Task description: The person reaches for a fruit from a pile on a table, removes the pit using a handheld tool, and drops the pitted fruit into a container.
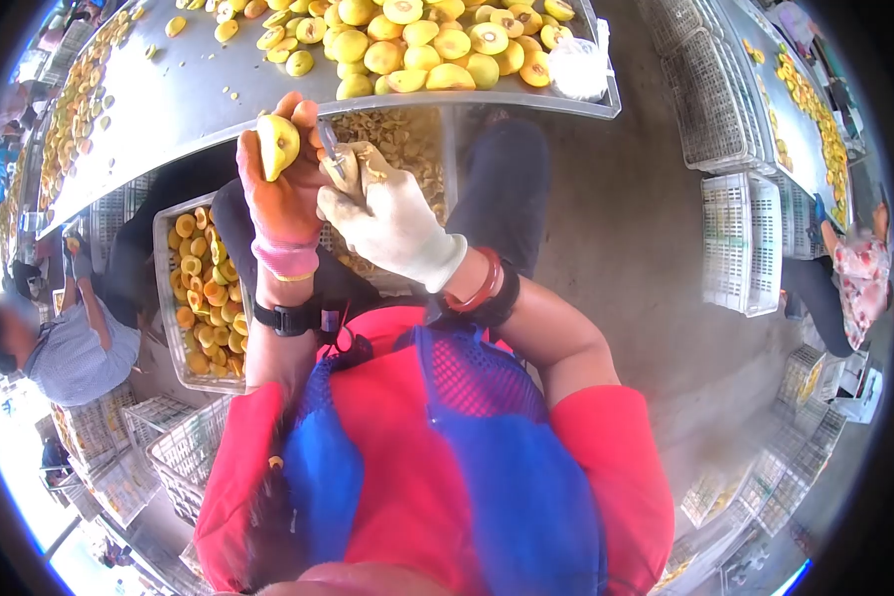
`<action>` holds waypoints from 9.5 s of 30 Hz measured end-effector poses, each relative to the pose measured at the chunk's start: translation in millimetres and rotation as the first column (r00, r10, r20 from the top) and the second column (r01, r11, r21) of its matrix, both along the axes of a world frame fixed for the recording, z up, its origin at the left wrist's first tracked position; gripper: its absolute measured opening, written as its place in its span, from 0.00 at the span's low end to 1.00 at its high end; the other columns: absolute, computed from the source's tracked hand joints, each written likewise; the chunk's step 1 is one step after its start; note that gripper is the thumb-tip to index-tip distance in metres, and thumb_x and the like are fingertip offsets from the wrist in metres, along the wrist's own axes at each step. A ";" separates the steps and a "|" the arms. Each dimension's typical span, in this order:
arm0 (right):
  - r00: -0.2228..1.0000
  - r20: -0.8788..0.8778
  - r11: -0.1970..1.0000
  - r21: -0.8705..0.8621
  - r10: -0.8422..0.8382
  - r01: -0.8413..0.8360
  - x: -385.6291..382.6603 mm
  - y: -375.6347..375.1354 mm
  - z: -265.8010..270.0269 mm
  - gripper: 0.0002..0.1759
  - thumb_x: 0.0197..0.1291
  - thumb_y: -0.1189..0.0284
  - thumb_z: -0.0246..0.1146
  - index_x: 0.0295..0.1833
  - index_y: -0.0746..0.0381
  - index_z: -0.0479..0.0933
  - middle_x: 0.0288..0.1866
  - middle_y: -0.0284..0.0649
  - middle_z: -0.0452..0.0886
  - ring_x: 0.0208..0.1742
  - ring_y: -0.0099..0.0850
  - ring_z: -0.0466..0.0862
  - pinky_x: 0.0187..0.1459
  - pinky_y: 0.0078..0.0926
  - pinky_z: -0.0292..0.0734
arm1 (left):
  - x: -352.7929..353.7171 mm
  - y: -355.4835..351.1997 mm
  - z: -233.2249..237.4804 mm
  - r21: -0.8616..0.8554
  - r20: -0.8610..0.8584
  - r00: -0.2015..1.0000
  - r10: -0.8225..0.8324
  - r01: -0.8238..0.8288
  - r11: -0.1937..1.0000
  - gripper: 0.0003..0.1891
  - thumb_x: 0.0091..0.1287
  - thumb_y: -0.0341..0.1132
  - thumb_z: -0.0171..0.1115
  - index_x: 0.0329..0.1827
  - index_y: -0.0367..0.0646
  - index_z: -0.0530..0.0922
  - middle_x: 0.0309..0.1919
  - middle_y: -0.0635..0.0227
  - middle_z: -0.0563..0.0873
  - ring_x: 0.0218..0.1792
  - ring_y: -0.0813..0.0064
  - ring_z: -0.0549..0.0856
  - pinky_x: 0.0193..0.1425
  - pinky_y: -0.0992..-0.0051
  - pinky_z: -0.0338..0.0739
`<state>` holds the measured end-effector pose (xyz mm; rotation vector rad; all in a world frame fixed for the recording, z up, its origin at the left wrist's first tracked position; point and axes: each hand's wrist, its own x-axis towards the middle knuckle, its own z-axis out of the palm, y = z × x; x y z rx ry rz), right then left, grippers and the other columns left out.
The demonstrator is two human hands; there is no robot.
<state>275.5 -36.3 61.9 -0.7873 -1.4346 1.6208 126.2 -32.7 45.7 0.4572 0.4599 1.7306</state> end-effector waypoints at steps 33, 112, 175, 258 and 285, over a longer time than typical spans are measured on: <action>0.935 0.267 0.865 0.497 -0.232 0.073 4.9 6.2 -22.5 0.19 0.60 0.77 0.66 0.55 0.68 0.69 0.37 0.51 0.83 0.39 0.52 0.87 0.36 0.40 0.81 | 36.0 -7.2 34.0 -0.169 -0.397 0.912 0.104 -0.184 0.968 0.25 0.80 0.52 0.47 0.64 0.39 0.67 0.55 0.53 0.83 0.50 0.61 0.86 0.55 0.62 0.83; 0.728 0.680 0.964 0.131 0.083 -0.232 -18.9 29.5 -145.2 0.17 0.61 0.75 0.65 0.53 0.69 0.72 0.39 0.53 0.83 0.37 0.55 0.83 0.38 0.45 0.78 | -312.1 -93.7 -305.4 -0.352 -0.825 0.037 -0.564 -0.813 0.463 0.37 0.70 0.43 0.53 0.81 0.46 0.56 0.81 0.50 0.53 0.80 0.51 0.56 0.81 0.65 0.56; 0.914 0.370 0.855 0.517 -0.167 -0.053 -42.3 40.7 -34.3 0.19 0.59 0.79 0.61 0.57 0.67 0.72 0.40 0.54 0.82 0.41 0.54 0.85 0.38 0.39 0.79 | -10.8 29.0 -1.3 -0.040 -0.557 0.805 0.204 -0.271 0.962 0.18 0.81 0.40 0.49 0.63 0.36 0.71 0.44 0.64 0.85 0.42 0.78 0.83 0.52 0.77 0.77; 0.938 0.276 0.757 0.653 -0.212 -0.021 -19.6 26.1 -4.8 0.15 0.60 0.73 0.67 0.48 0.62 0.69 0.30 0.46 0.83 0.31 0.50 0.85 0.31 0.45 0.78 | -39.9 11.1 24.8 -0.198 -0.619 0.781 -0.084 -0.052 0.979 0.40 0.74 0.69 0.40 0.63 0.38 0.74 0.44 0.61 0.86 0.33 0.81 0.82 0.24 0.86 0.68; 0.971 0.235 0.892 0.430 0.042 -0.142 -14.6 7.5 -25.2 0.16 0.61 0.75 0.62 0.54 0.68 0.73 0.39 0.57 0.82 0.39 0.57 0.84 0.38 0.44 0.80 | 9.0 -2.6 19.6 -0.161 -0.602 0.790 0.114 -0.261 0.952 0.33 0.80 0.57 0.38 0.42 0.35 0.82 0.34 0.59 0.87 0.33 0.70 0.84 0.43 0.71 0.80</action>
